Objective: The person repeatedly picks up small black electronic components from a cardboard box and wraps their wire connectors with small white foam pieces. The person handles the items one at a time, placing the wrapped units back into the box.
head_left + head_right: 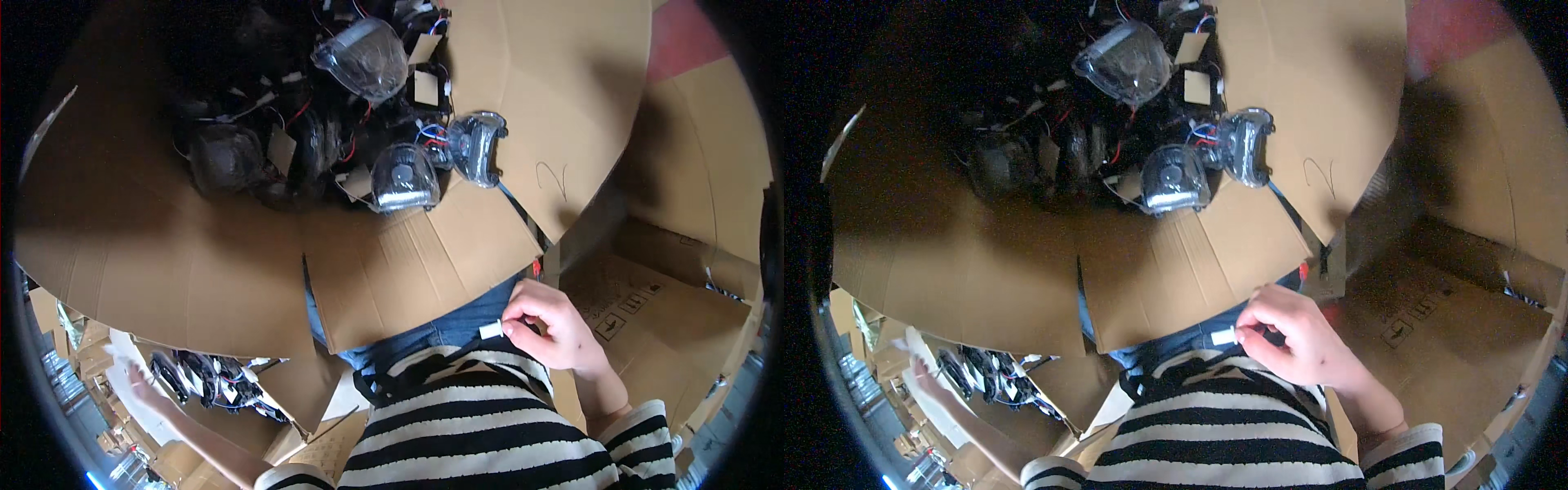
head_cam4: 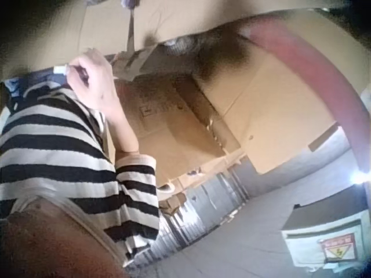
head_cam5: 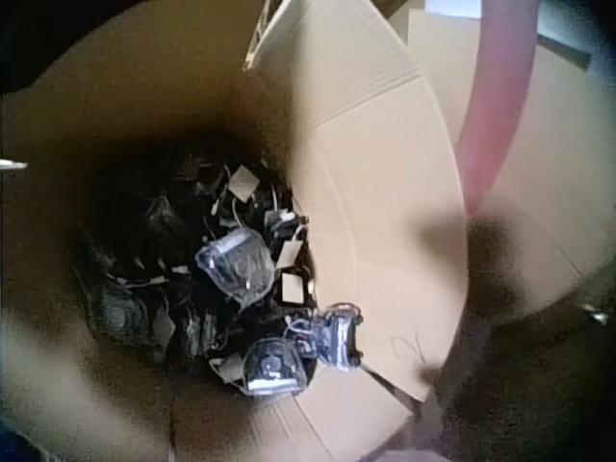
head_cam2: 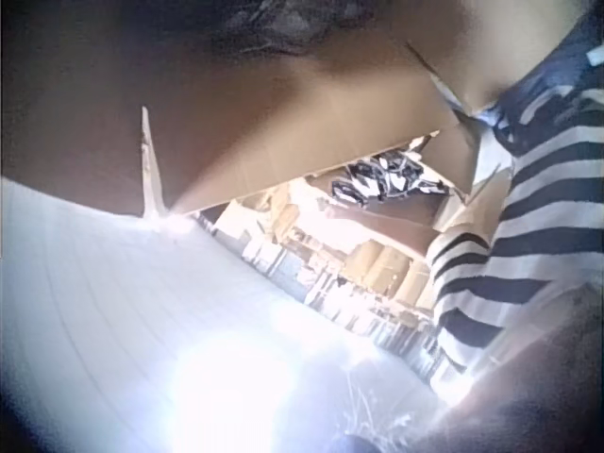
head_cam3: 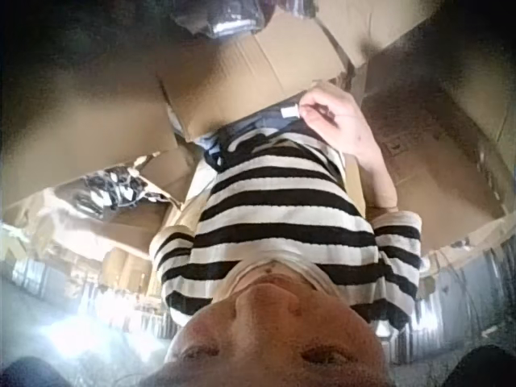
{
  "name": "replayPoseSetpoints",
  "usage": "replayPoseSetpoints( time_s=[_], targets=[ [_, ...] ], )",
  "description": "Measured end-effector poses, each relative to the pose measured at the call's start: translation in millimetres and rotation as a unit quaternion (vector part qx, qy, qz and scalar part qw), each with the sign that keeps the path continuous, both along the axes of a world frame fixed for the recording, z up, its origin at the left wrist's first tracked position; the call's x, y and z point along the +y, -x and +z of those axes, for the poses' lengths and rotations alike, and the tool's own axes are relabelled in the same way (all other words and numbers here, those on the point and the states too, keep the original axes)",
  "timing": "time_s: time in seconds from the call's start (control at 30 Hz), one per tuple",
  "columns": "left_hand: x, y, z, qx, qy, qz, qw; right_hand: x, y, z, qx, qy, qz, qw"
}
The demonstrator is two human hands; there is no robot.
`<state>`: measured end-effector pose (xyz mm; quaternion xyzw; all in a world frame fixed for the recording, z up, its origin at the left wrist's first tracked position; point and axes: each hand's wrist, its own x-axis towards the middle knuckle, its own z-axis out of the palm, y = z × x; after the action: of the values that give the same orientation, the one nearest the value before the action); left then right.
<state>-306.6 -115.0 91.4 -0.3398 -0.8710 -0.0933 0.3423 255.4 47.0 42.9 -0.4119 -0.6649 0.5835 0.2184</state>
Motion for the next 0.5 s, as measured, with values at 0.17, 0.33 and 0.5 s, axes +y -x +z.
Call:
replayPoseSetpoints(
  time_s=[0.17, 0.33, 0.5],
  targets=[
    [47, -145, -30, -0.255, -0.188, -0.176, 0.932, -1, 6, -4, -0.014, -0.007, 0.009, 1.000],
    [229, -232, -64, -0.329, 0.054, -0.356, 0.873, 1, 4, -4, -0.019, -0.024, 0.027, 0.999],
    [321, -186, -146, -0.224, 0.253, -0.232, 0.912, -7, 10, 1, -0.030, -0.040, 0.037, 0.998]
  ],
)
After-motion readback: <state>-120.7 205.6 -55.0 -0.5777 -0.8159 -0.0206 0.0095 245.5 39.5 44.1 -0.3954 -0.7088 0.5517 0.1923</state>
